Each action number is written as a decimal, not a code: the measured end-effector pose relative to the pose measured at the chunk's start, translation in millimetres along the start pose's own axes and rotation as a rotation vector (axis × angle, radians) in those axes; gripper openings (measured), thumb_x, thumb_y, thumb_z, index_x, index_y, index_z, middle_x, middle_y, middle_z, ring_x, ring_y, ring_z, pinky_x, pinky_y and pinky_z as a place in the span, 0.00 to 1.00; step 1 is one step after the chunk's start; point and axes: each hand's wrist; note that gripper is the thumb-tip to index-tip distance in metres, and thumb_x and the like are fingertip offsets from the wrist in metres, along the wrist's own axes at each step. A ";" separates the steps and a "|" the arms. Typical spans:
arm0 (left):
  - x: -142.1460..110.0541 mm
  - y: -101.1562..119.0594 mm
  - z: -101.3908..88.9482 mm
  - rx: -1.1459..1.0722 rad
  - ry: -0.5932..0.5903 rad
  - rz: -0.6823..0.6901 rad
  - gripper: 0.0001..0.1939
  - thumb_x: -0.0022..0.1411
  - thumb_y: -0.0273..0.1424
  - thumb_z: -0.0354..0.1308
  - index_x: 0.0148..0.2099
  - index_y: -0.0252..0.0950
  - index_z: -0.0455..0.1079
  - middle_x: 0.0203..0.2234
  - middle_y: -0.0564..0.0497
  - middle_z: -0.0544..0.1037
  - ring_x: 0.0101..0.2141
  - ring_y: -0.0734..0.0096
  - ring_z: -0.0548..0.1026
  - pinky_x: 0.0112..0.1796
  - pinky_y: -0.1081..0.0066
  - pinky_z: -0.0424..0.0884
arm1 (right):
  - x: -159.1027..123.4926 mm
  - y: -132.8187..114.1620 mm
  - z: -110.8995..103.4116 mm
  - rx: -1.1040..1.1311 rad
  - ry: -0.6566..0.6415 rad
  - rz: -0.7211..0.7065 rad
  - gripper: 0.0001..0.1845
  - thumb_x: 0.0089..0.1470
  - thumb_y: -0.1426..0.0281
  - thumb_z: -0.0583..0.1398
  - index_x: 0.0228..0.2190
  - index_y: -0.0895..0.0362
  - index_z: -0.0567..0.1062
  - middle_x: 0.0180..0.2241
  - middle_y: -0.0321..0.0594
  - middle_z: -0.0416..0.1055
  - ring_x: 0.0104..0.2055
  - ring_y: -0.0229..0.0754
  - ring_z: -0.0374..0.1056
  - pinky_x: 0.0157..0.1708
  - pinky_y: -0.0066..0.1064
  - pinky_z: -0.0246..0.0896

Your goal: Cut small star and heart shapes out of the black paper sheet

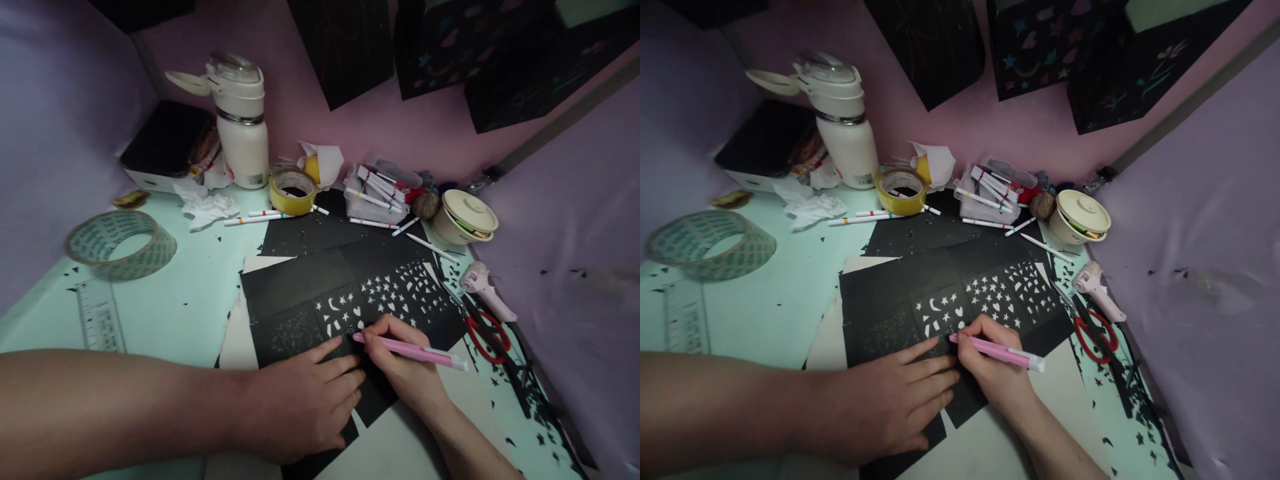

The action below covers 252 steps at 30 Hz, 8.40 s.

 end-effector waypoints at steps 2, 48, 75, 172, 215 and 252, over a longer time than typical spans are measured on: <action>-0.2 0.1 0.2 0.003 0.001 -0.001 0.22 0.68 0.40 0.47 0.53 0.30 0.70 0.54 0.43 0.72 0.55 0.59 0.67 0.61 0.56 0.49 | -0.5 0.4 0.4 -0.007 0.006 -0.004 0.10 0.52 0.68 0.59 0.21 0.56 0.71 0.17 0.31 0.66 0.19 0.34 0.59 0.20 0.25 0.54; -1.6 0.0 4.2 0.035 0.004 0.017 0.22 0.69 0.41 0.44 0.53 0.31 0.69 0.53 0.43 0.72 0.55 0.59 0.67 0.60 0.55 0.51 | -2.5 5.5 0.9 0.008 -0.022 -0.068 0.08 0.54 0.68 0.60 0.25 0.56 0.74 0.21 0.33 0.71 0.22 0.35 0.64 0.23 0.24 0.57; -1.7 -0.1 3.9 0.027 0.017 0.012 0.22 0.68 0.41 0.46 0.53 0.31 0.70 0.53 0.43 0.73 0.54 0.58 0.68 0.60 0.55 0.52 | -3.0 8.2 1.9 -0.010 0.030 -0.081 0.10 0.53 0.70 0.59 0.21 0.56 0.69 0.18 0.31 0.65 0.20 0.34 0.59 0.21 0.25 0.54; -1.9 0.2 4.1 0.052 -0.005 0.022 0.23 0.69 0.41 0.44 0.54 0.31 0.69 0.53 0.42 0.72 0.54 0.57 0.67 0.59 0.54 0.53 | -5.8 4.2 10.9 -0.070 0.157 -0.158 0.08 0.52 0.71 0.61 0.23 0.56 0.70 0.18 0.31 0.69 0.17 0.33 0.62 0.19 0.23 0.57; 0.2 -7.3 -2.0 -0.048 0.004 0.098 0.23 0.68 0.44 0.46 0.47 0.31 0.73 0.50 0.43 0.75 0.52 0.59 0.70 0.59 0.56 0.55 | 35.2 10.2 -30.9 0.047 -0.409 -0.016 0.03 0.48 0.71 0.62 0.25 0.58 0.76 0.24 0.36 0.74 0.24 0.35 0.64 0.22 0.24 0.55; 0.4 -8.1 -0.2 -0.089 0.032 0.093 0.24 0.66 0.45 0.48 0.47 0.30 0.73 0.49 0.43 0.75 0.51 0.58 0.71 0.58 0.55 0.56 | 40.7 4.7 -27.3 0.131 -0.370 0.028 0.05 0.45 0.74 0.60 0.20 0.58 0.70 0.22 0.34 0.71 0.23 0.33 0.61 0.21 0.23 0.52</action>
Point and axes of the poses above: each hand's wrist, its own x-axis towards the middle knuckle, its own z-axis out of the palm, y = z × x
